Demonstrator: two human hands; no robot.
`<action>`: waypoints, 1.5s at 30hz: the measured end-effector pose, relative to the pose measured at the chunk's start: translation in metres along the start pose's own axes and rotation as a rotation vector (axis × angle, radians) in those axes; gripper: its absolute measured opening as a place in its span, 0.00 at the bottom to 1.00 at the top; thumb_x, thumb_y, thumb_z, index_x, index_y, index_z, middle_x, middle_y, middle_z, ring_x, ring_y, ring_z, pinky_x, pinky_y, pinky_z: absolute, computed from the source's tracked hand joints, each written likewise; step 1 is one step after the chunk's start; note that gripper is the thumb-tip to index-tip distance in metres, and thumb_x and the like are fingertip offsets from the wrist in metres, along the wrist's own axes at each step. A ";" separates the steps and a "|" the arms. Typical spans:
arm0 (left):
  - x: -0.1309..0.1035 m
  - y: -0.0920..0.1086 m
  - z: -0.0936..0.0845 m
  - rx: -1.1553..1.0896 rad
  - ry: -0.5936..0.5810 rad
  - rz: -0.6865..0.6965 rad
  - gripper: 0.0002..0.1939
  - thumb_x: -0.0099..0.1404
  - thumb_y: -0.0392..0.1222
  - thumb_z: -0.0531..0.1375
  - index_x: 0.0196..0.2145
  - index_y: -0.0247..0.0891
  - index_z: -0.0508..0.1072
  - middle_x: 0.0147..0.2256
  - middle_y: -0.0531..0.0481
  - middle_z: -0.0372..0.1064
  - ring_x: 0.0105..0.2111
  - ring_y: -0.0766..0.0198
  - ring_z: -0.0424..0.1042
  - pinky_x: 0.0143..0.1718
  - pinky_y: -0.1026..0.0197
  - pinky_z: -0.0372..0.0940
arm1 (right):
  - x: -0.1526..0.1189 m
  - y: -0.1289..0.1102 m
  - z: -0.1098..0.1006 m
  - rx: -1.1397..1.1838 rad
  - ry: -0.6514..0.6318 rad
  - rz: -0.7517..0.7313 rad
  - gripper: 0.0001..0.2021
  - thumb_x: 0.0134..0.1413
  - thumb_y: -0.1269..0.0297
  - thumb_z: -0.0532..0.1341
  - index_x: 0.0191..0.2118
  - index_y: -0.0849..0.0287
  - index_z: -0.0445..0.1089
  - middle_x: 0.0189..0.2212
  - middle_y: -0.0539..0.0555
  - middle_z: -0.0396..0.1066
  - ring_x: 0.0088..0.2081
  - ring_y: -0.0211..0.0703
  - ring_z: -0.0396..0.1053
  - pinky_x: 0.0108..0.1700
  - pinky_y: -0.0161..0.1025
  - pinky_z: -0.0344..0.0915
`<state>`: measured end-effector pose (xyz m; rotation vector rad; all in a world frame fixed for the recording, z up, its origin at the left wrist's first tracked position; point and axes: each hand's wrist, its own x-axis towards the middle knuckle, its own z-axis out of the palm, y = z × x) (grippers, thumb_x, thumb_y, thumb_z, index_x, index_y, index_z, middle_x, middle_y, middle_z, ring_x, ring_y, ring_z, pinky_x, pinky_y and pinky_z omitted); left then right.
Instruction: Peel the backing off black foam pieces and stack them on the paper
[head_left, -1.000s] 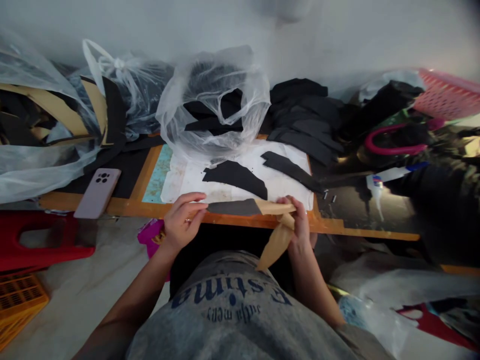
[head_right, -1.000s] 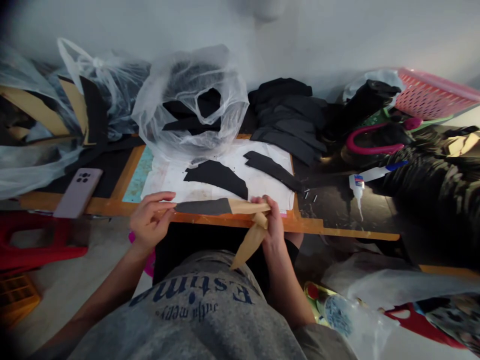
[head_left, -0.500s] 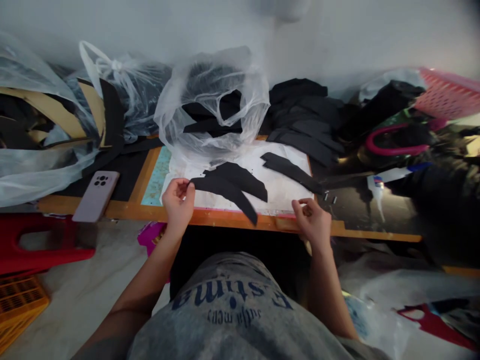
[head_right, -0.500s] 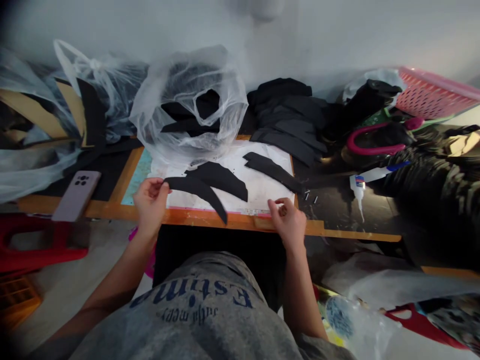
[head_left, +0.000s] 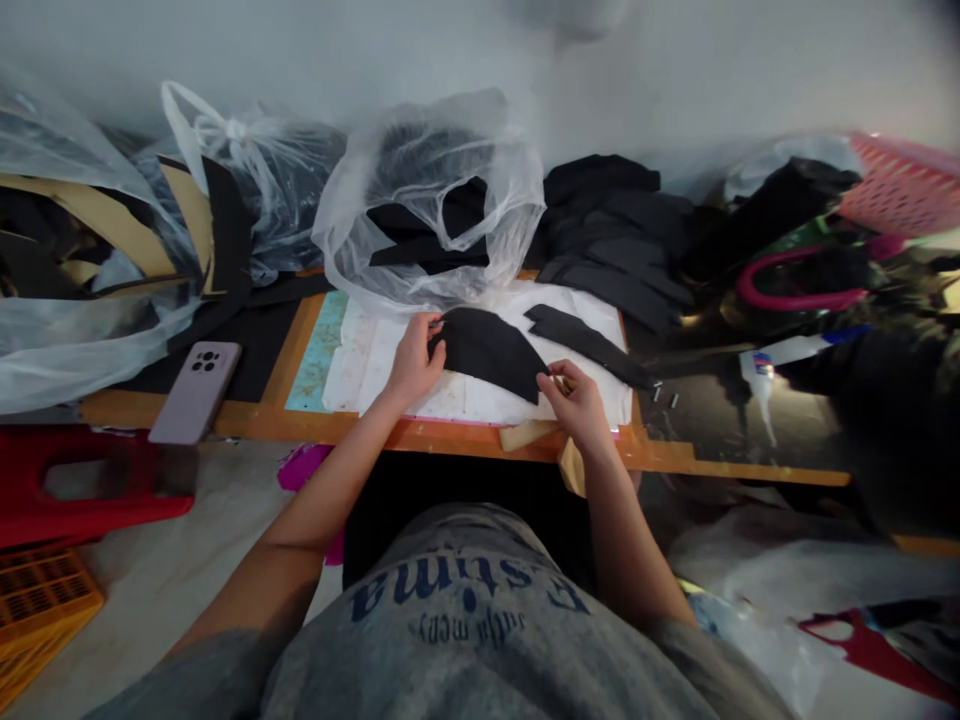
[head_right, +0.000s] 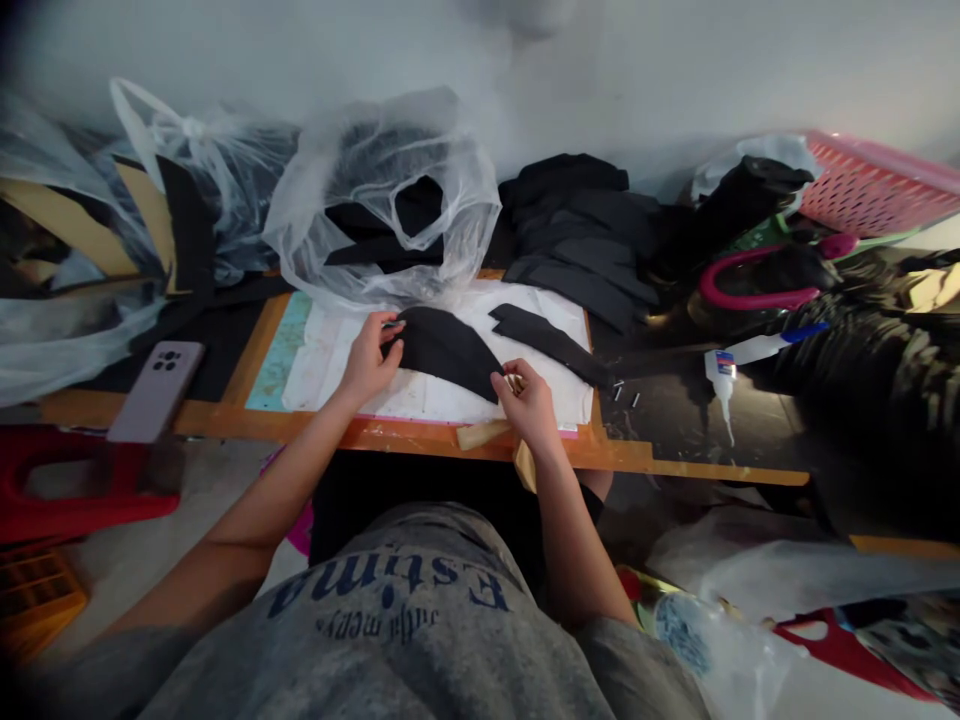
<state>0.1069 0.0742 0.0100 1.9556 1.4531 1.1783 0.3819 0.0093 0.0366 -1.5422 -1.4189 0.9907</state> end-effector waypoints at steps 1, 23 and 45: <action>0.006 -0.002 0.004 0.030 -0.060 0.068 0.24 0.66 0.34 0.54 0.59 0.37 0.62 0.58 0.36 0.67 0.57 0.55 0.73 0.58 0.50 0.70 | 0.005 0.001 0.001 0.002 -0.010 -0.009 0.15 0.55 0.50 0.63 0.37 0.55 0.66 0.24 0.45 0.61 0.24 0.37 0.57 0.29 0.36 0.54; -0.096 0.061 -0.039 0.020 0.260 -0.278 0.12 0.68 0.50 0.63 0.32 0.40 0.72 0.28 0.54 0.70 0.29 0.65 0.70 0.34 0.63 0.67 | -0.022 -0.029 -0.027 0.034 -0.176 0.024 0.17 0.58 0.50 0.66 0.27 0.58 0.70 0.21 0.47 0.60 0.24 0.36 0.54 0.27 0.37 0.50; -0.067 0.024 -0.018 0.376 0.089 -0.531 0.09 0.65 0.49 0.61 0.34 0.41 0.73 0.30 0.50 0.76 0.31 0.59 0.76 0.36 0.60 0.64 | 0.019 -0.003 0.014 -0.471 -0.060 0.068 0.15 0.55 0.51 0.61 0.25 0.56 0.68 0.19 0.51 0.68 0.24 0.41 0.63 0.31 0.38 0.55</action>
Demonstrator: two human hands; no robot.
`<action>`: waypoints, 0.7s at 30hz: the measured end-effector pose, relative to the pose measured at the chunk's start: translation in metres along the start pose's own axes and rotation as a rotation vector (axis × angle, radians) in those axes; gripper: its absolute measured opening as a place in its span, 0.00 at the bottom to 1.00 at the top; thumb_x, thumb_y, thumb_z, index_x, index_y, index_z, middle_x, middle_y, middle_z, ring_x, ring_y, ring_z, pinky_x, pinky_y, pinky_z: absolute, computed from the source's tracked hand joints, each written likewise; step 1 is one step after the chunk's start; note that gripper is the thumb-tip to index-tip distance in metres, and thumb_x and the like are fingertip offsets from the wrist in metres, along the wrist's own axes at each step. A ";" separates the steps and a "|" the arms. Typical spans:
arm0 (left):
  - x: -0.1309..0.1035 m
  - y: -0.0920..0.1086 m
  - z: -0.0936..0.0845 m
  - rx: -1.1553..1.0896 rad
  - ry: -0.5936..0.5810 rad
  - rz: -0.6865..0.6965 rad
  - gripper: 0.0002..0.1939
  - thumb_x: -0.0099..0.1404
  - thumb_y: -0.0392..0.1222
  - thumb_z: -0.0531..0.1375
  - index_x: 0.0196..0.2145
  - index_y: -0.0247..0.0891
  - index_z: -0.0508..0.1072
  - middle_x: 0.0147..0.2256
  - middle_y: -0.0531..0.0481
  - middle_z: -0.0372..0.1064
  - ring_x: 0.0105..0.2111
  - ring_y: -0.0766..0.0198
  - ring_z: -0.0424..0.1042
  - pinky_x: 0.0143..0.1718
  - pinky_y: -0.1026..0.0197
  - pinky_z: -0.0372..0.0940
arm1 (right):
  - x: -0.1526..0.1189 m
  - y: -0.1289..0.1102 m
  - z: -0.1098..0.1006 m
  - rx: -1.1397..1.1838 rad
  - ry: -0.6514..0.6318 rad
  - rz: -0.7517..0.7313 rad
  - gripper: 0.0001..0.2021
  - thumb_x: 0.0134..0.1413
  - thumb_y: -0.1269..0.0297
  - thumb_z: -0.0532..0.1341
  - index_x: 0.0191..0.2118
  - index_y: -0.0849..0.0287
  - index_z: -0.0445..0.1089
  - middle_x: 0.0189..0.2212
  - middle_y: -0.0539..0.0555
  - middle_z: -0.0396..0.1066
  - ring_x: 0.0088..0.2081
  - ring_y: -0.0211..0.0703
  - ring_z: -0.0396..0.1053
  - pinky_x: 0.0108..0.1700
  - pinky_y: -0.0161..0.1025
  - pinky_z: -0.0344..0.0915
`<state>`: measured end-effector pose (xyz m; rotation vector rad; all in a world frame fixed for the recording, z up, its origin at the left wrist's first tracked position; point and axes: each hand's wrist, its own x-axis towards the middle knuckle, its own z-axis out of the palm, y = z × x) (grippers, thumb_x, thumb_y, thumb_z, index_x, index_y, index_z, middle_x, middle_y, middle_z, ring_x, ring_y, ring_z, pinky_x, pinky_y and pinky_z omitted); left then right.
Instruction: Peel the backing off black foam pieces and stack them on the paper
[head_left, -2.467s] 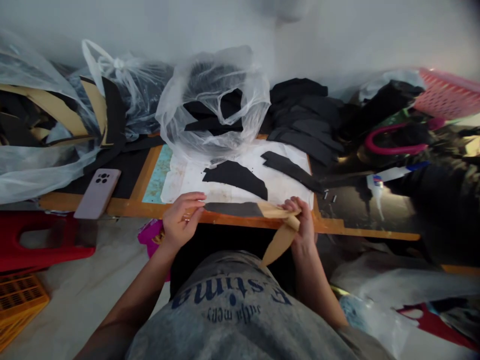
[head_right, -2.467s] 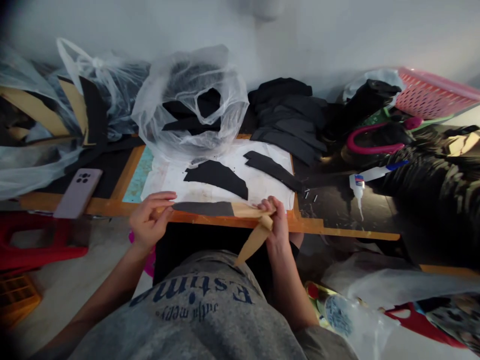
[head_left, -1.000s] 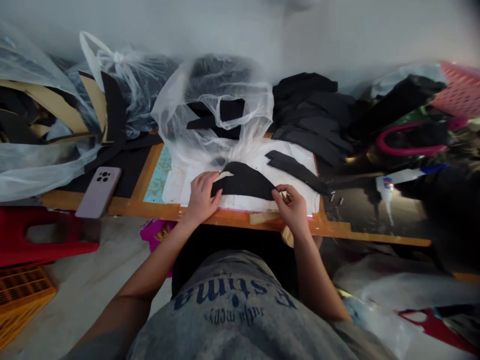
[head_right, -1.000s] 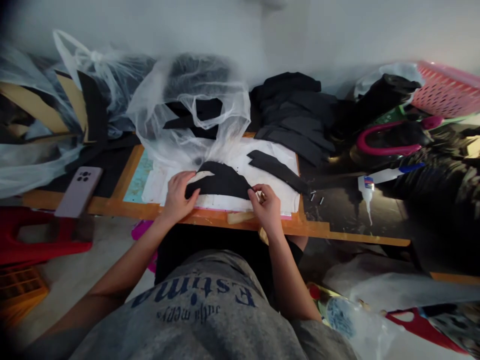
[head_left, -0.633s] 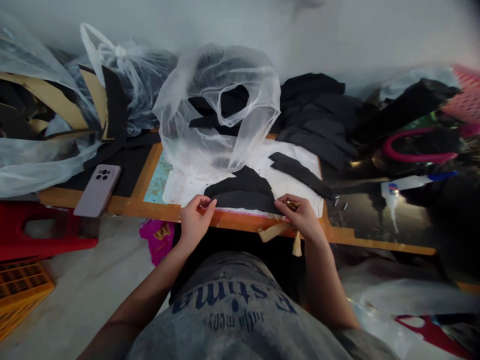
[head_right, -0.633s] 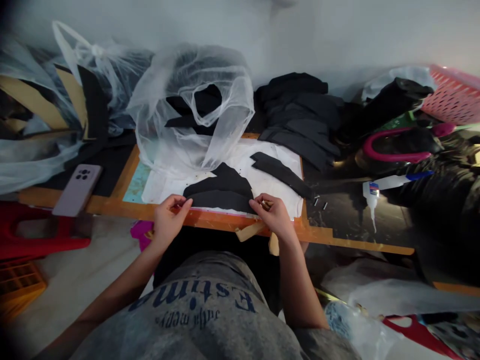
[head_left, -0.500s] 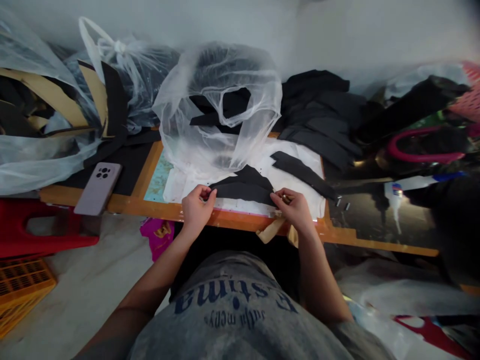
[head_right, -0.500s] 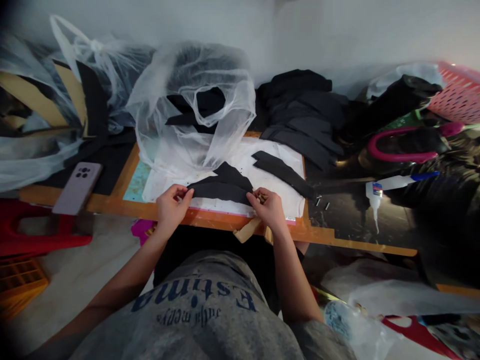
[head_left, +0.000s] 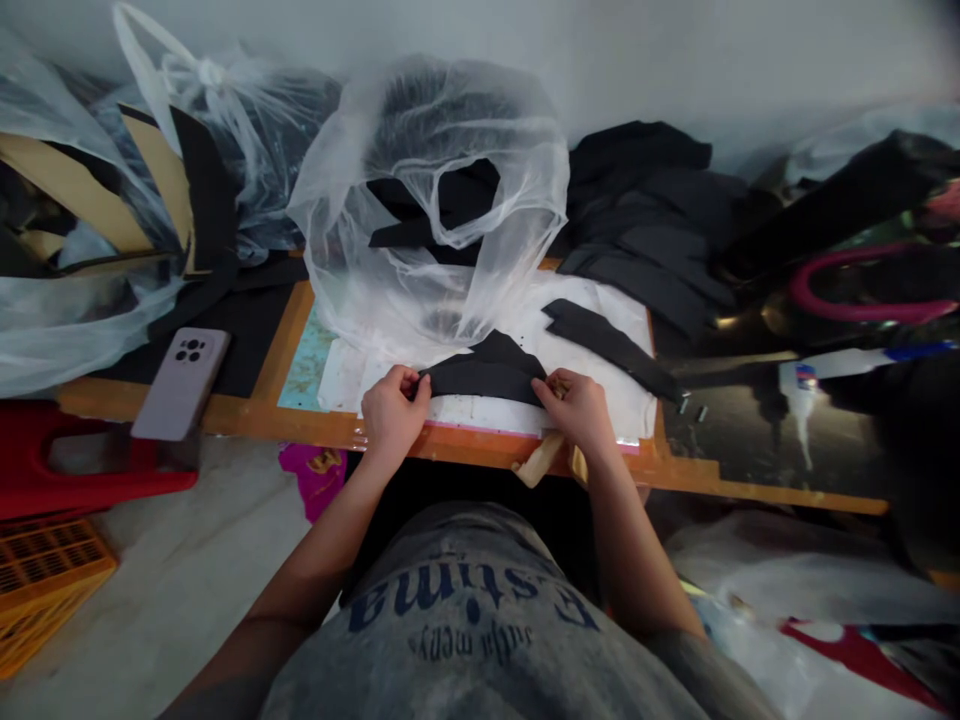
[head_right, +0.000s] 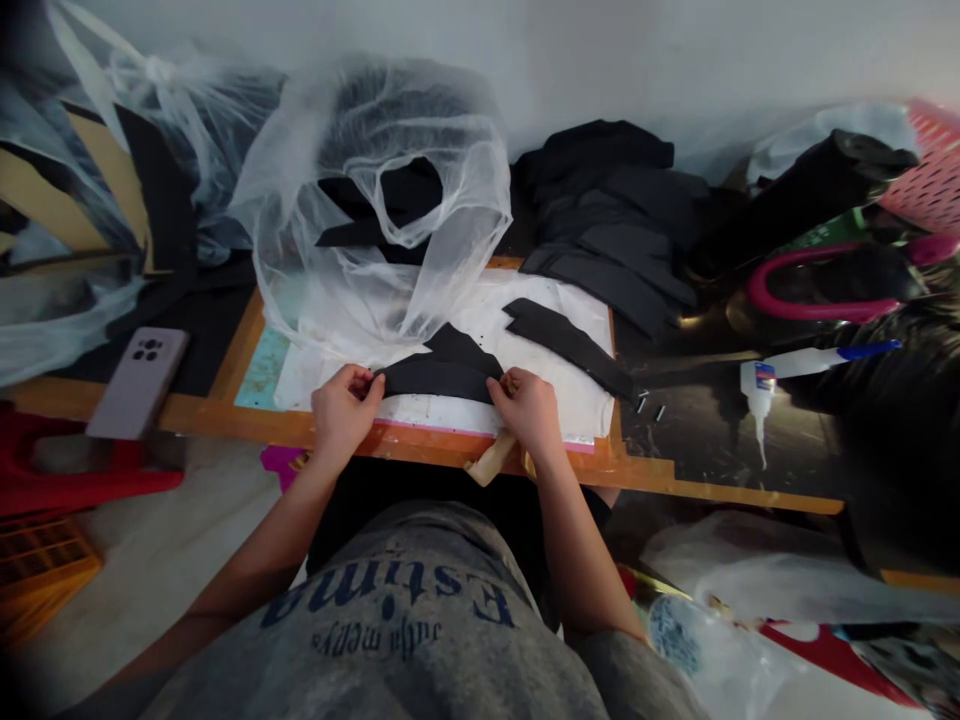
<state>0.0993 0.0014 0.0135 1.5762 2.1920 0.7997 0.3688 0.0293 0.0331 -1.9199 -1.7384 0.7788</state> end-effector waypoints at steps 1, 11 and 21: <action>0.000 0.001 0.000 0.025 -0.002 0.002 0.09 0.66 0.48 0.61 0.34 0.41 0.73 0.30 0.50 0.77 0.31 0.59 0.76 0.36 0.60 0.64 | 0.001 0.000 0.001 -0.029 -0.002 0.005 0.15 0.55 0.52 0.61 0.25 0.56 0.68 0.20 0.51 0.68 0.24 0.42 0.64 0.31 0.38 0.55; 0.001 0.019 -0.009 0.458 -0.111 0.151 0.14 0.74 0.49 0.54 0.42 0.39 0.76 0.33 0.42 0.76 0.37 0.49 0.75 0.37 0.55 0.61 | -0.003 -0.007 0.001 -0.427 -0.052 -0.036 0.13 0.67 0.53 0.60 0.37 0.57 0.72 0.37 0.58 0.78 0.36 0.48 0.73 0.34 0.39 0.55; 0.009 0.003 -0.023 0.631 -0.094 0.118 0.36 0.70 0.69 0.51 0.46 0.30 0.76 0.34 0.33 0.76 0.39 0.40 0.75 0.42 0.46 0.64 | -0.004 -0.013 -0.027 -0.689 -0.206 0.051 0.24 0.66 0.38 0.57 0.43 0.58 0.73 0.39 0.61 0.78 0.38 0.55 0.76 0.31 0.40 0.54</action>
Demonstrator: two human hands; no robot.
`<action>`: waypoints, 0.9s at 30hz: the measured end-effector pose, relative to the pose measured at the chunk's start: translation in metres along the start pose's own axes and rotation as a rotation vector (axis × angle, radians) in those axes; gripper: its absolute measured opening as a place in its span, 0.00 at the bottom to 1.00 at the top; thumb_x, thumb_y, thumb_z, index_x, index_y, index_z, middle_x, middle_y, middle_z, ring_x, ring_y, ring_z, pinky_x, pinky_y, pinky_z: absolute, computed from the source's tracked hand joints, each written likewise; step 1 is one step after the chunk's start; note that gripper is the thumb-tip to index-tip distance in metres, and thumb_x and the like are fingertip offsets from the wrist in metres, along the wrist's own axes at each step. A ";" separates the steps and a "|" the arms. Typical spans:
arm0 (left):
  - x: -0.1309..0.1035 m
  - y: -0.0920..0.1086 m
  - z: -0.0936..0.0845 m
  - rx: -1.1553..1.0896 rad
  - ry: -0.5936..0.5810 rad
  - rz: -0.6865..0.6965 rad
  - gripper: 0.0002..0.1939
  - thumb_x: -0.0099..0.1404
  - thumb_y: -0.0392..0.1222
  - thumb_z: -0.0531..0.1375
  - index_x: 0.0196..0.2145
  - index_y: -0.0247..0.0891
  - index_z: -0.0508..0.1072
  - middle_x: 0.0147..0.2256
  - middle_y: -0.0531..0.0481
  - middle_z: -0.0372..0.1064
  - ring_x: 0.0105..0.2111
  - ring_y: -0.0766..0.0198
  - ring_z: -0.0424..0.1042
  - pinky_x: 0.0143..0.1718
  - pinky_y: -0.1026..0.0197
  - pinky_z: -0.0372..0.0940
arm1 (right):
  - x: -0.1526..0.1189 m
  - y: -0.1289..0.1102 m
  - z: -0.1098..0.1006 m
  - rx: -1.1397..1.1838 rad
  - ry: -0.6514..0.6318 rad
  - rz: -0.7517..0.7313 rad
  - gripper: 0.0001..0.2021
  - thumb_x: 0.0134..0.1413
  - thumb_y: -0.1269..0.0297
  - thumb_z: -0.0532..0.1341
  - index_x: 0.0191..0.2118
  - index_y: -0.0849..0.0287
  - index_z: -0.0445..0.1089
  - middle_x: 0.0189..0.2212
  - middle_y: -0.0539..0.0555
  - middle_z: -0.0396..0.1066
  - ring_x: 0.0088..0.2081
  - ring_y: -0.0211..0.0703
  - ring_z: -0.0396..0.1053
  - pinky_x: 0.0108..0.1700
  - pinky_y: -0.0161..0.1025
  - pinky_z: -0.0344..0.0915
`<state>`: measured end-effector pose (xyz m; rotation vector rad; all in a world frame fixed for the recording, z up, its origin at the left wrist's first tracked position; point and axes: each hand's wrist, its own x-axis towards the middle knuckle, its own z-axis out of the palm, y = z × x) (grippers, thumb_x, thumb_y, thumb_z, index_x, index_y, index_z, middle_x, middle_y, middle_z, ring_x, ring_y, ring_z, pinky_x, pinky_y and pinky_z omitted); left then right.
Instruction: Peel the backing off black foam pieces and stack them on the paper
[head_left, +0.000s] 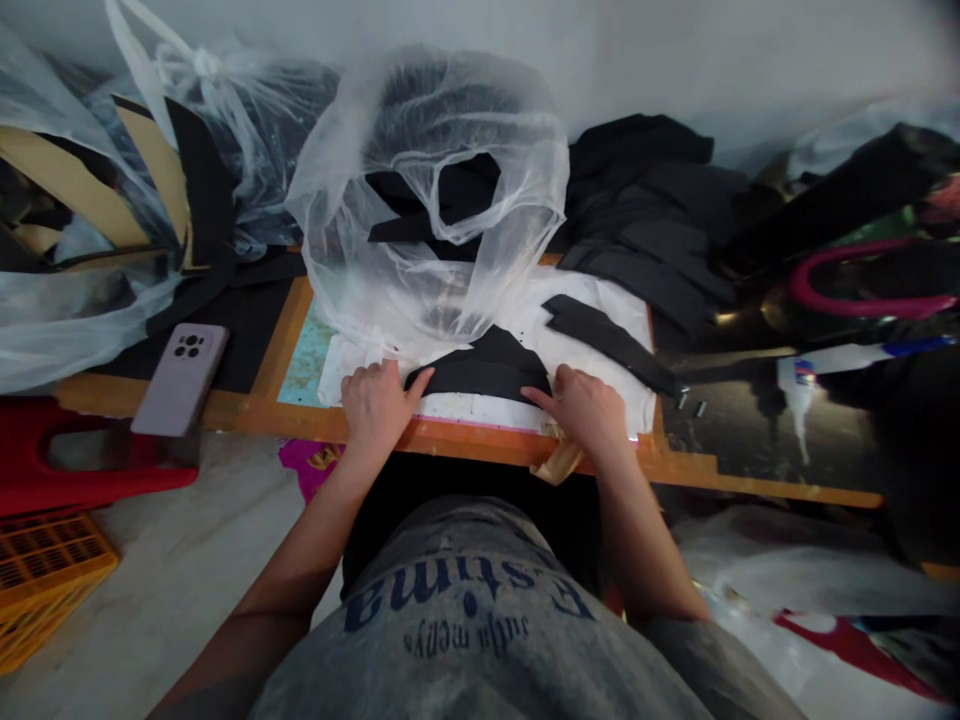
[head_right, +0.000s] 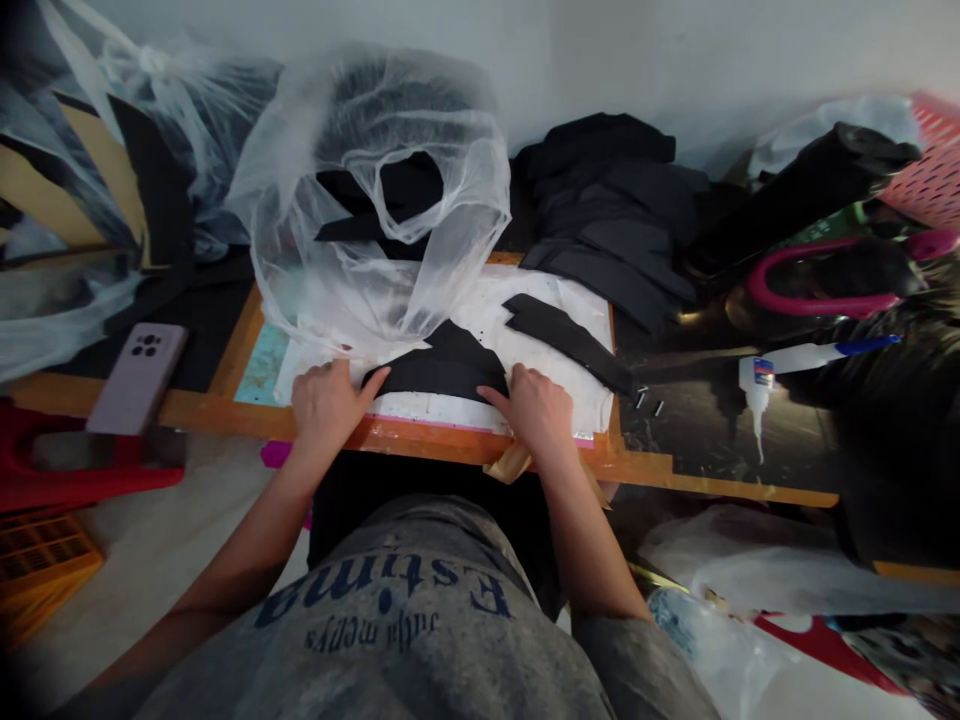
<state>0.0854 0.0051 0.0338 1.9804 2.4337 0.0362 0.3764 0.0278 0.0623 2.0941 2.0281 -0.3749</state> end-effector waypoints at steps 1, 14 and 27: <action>-0.002 -0.001 0.002 -0.012 0.038 0.023 0.33 0.72 0.66 0.51 0.47 0.29 0.76 0.36 0.32 0.76 0.41 0.40 0.75 0.44 0.45 0.65 | 0.000 0.011 -0.002 -0.011 -0.031 0.029 0.27 0.64 0.36 0.58 0.40 0.58 0.73 0.37 0.62 0.79 0.38 0.56 0.76 0.31 0.40 0.54; -0.036 0.036 0.022 -0.205 -0.036 0.596 0.32 0.77 0.55 0.46 0.74 0.47 0.50 0.75 0.47 0.45 0.74 0.46 0.47 0.71 0.33 0.47 | -0.005 -0.014 0.032 0.387 0.231 -0.133 0.19 0.60 0.54 0.64 0.51 0.60 0.67 0.49 0.65 0.69 0.40 0.54 0.74 0.38 0.44 0.67; 0.130 -0.131 -0.043 -0.336 0.300 0.059 0.19 0.74 0.46 0.53 0.55 0.31 0.68 0.57 0.36 0.69 0.60 0.52 0.66 0.63 0.49 0.60 | 0.017 0.088 0.029 0.973 0.443 -0.094 0.23 0.52 0.46 0.65 0.47 0.57 0.72 0.32 0.54 0.73 0.32 0.47 0.71 0.35 0.43 0.67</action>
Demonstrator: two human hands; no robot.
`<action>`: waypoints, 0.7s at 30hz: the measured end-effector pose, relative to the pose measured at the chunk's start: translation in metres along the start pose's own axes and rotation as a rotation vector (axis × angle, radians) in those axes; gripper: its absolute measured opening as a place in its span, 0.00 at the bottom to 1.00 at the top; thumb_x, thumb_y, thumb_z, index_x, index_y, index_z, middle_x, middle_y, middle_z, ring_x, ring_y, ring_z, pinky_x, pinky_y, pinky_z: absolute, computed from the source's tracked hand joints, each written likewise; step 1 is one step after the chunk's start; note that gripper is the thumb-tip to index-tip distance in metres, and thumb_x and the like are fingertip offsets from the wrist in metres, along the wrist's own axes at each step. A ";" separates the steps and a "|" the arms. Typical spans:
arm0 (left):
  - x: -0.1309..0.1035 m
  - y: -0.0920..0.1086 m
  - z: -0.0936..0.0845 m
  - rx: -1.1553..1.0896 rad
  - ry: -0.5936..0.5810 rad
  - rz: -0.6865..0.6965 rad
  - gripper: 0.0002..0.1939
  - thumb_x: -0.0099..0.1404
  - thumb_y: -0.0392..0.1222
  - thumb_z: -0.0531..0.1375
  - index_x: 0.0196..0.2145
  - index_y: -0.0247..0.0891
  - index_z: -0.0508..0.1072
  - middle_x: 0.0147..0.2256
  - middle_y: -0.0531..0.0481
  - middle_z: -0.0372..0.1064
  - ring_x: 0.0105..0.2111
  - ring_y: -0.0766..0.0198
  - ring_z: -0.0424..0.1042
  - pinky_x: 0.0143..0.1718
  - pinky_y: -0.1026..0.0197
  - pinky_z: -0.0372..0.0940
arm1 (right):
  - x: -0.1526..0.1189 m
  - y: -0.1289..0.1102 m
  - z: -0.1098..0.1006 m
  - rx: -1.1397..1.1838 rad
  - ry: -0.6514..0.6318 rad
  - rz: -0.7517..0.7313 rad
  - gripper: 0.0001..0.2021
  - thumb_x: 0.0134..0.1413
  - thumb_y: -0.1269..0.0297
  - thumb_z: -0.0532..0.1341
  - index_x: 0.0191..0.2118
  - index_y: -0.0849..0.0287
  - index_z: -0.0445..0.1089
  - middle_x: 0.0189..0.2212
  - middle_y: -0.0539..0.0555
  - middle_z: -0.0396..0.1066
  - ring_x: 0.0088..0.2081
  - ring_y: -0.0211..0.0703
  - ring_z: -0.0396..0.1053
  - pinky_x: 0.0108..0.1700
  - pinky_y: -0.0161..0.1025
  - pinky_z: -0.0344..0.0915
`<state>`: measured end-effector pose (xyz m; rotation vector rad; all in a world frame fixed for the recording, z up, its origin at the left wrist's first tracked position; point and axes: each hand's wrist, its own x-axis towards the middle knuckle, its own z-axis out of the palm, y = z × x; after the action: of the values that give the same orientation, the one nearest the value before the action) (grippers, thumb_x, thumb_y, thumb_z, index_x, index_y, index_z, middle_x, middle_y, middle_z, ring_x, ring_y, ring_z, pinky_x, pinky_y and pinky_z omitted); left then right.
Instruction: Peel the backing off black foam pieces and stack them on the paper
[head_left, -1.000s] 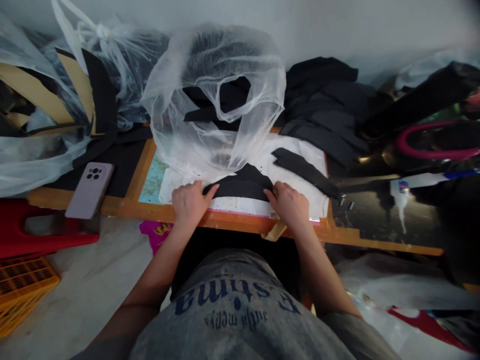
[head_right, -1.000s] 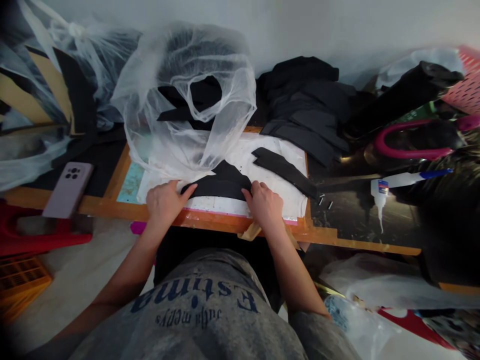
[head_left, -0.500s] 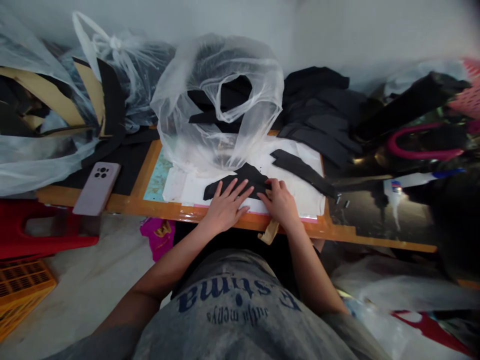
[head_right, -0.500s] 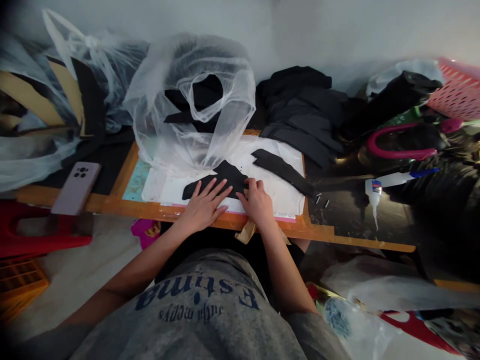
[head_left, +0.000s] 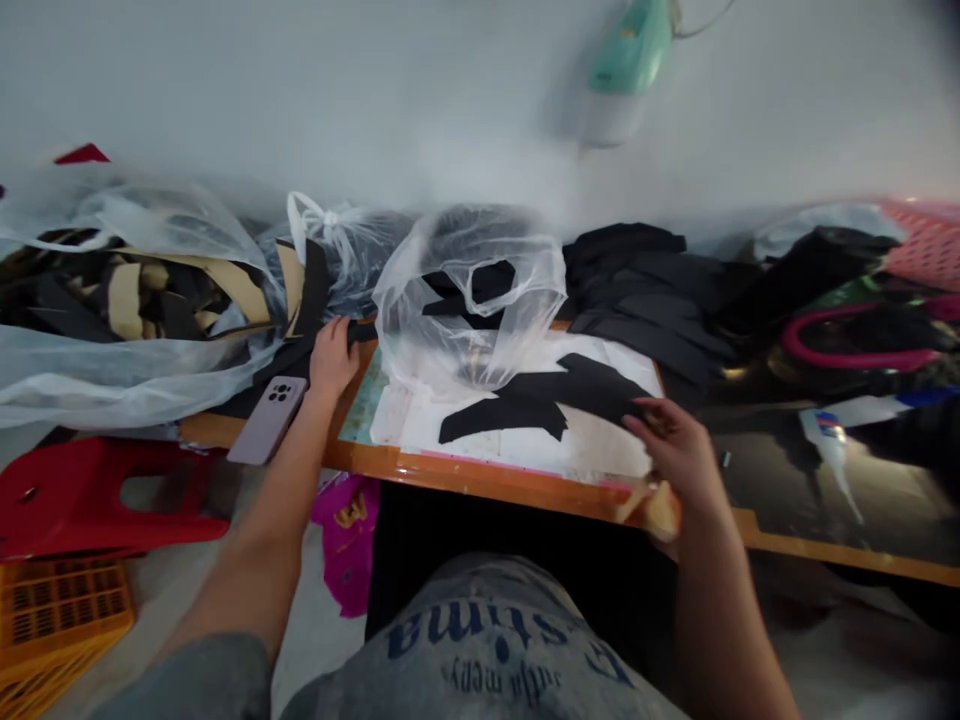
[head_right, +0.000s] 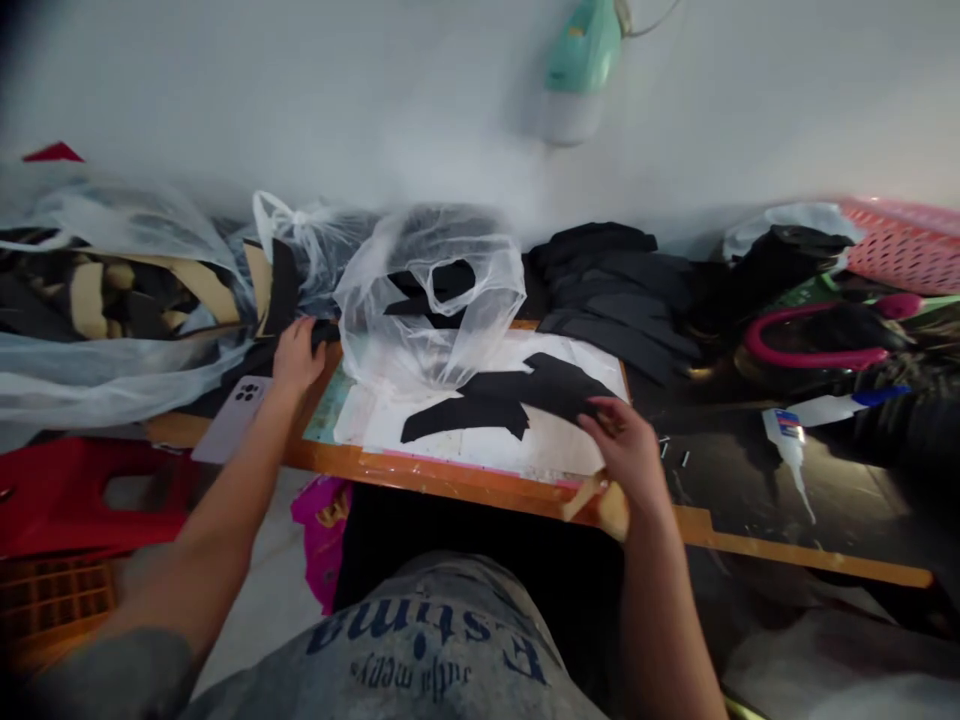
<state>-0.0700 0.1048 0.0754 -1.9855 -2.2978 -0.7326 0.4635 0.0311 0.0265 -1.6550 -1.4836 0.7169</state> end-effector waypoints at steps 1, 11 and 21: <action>0.014 -0.001 -0.002 -0.001 -0.053 0.022 0.19 0.72 0.48 0.56 0.53 0.30 0.69 0.54 0.36 0.71 0.57 0.53 0.68 0.61 0.51 0.62 | 0.007 0.011 -0.015 -0.055 0.069 0.047 0.23 0.51 0.46 0.65 0.47 0.57 0.72 0.33 0.55 0.73 0.33 0.50 0.72 0.36 0.45 0.68; -0.020 0.006 0.008 0.152 -0.029 -0.091 0.15 0.68 0.35 0.51 0.43 0.28 0.76 0.43 0.29 0.71 0.47 0.47 0.73 0.48 0.50 0.66 | -0.028 0.000 -0.014 -0.378 0.366 0.038 0.25 0.56 0.44 0.59 0.47 0.61 0.75 0.39 0.66 0.76 0.44 0.61 0.73 0.44 0.51 0.68; -0.197 0.072 0.028 -0.042 0.576 0.538 0.14 0.67 0.36 0.63 0.49 0.40 0.82 0.32 0.45 0.71 0.30 0.64 0.72 0.33 0.61 0.67 | -0.066 -0.133 0.075 0.397 -0.503 -0.125 0.20 0.60 0.46 0.64 0.40 0.60 0.80 0.28 0.54 0.76 0.27 0.40 0.68 0.31 0.37 0.63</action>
<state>0.0434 -0.0628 0.0134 -1.9303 -1.3661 -1.1028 0.3191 -0.0188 0.0927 -1.1159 -1.6286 1.3287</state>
